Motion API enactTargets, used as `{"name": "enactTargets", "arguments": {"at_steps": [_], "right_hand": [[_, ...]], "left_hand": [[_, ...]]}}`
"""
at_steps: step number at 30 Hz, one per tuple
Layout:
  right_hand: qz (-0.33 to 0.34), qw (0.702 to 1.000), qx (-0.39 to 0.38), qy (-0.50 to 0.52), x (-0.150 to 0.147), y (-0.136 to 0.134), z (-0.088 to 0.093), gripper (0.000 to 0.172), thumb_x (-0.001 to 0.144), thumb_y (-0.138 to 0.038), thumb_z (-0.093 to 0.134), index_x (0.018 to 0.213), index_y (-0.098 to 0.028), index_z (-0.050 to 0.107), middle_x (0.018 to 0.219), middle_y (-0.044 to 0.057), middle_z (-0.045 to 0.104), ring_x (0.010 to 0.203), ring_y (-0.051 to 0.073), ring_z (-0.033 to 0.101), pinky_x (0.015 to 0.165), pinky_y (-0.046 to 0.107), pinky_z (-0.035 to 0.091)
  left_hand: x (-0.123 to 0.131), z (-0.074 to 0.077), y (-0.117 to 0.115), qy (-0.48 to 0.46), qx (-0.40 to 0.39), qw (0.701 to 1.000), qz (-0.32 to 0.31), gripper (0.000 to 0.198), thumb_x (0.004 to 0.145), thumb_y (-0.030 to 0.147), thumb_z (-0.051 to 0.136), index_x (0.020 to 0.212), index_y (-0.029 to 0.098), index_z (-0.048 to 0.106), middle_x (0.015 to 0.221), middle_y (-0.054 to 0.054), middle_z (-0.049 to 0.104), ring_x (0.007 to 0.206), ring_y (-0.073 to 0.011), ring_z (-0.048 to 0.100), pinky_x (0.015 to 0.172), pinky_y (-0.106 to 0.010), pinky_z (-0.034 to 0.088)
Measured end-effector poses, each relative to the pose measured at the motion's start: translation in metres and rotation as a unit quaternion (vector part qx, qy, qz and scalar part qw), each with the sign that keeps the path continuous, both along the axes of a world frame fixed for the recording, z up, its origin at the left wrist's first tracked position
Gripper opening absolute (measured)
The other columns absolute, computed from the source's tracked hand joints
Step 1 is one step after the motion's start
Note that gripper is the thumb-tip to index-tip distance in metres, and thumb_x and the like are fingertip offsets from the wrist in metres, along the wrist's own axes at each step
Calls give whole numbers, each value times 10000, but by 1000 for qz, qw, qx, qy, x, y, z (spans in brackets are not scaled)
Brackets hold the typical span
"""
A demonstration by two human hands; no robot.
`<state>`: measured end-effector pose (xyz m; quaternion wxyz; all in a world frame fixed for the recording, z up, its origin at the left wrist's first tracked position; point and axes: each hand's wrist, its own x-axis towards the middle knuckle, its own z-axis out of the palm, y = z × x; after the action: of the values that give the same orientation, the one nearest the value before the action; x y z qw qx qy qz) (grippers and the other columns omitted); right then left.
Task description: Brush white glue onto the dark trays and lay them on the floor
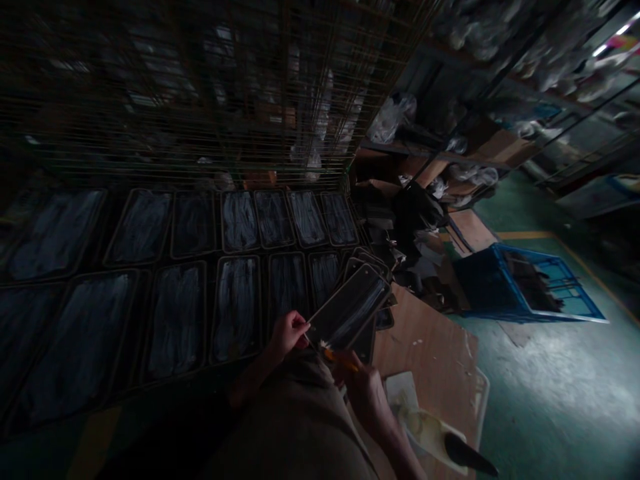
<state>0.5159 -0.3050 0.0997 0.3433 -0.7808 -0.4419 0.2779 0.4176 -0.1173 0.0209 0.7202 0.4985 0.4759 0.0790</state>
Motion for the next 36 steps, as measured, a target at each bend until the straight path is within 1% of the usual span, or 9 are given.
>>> {"name": "enactTargets", "arguments": {"at_steps": [3,6,13,18,22,27,30,33,36], "right_hand": [[-46,991,15,121,28,18,-10,329,985,-441,419,1054,-193,625,646,4,684,555,157,666,535,236,513],[-90,981,70,156,64,39,-20,378,948,-519,469,1027,-178,614,641,5,679,539,162,656,514,249,522],[-228,963,143,6,135,62,-23,498,945,-564,414,1103,-120,575,724,44,693,579,157,670,590,268,548],[-240,958,132,-80,154,60,-17,468,1002,-446,305,1218,-106,543,843,77,704,752,161,689,707,262,520],[-190,967,101,-134,142,59,-26,359,969,-370,426,1195,-162,613,930,79,720,834,189,684,737,273,493],[-50,986,65,-146,93,42,-38,309,963,-299,421,1139,-201,656,870,63,718,743,182,680,646,263,483],[-23,996,59,-68,52,24,-36,303,984,-293,400,1155,-209,636,760,24,690,663,158,661,618,248,482],[-34,996,55,55,16,10,-31,266,988,-346,423,1090,-219,632,741,10,690,652,153,671,615,240,504],[-72,984,64,152,2,2,-31,284,981,-427,441,1020,-212,623,704,17,691,645,167,677,612,253,528]], "left_hand": [[-2,1,1,-1,36,999,-22,178,784,221,670,722,183,508,486,72,581,363,-101,576,349,-170,430],[-2,2,2,1,43,998,-35,157,801,218,636,718,188,506,421,82,550,341,-99,546,349,-166,408],[-1,-2,4,-30,41,998,-35,249,757,293,707,682,189,494,394,92,524,319,-104,538,327,-167,388],[-3,-12,3,-38,42,998,-28,270,748,348,719,710,185,507,410,83,551,322,-108,552,324,-171,402],[-3,-15,2,-37,39,998,-24,262,745,354,722,725,181,527,428,71,571,340,-111,567,344,-177,428],[-2,-8,4,-14,14,999,-30,253,742,348,722,721,177,537,449,61,585,364,-114,582,385,-191,456],[-2,-4,4,-5,10,1000,-29,205,752,325,692,746,172,555,488,57,606,393,-112,596,408,-194,466],[-4,-3,3,-34,26,999,-23,204,740,335,682,749,172,560,533,56,614,406,-108,592,415,-202,469],[-5,-5,1,-49,39,998,-18,221,727,354,685,734,175,557,549,55,616,388,-99,565,401,-205,456]]}}
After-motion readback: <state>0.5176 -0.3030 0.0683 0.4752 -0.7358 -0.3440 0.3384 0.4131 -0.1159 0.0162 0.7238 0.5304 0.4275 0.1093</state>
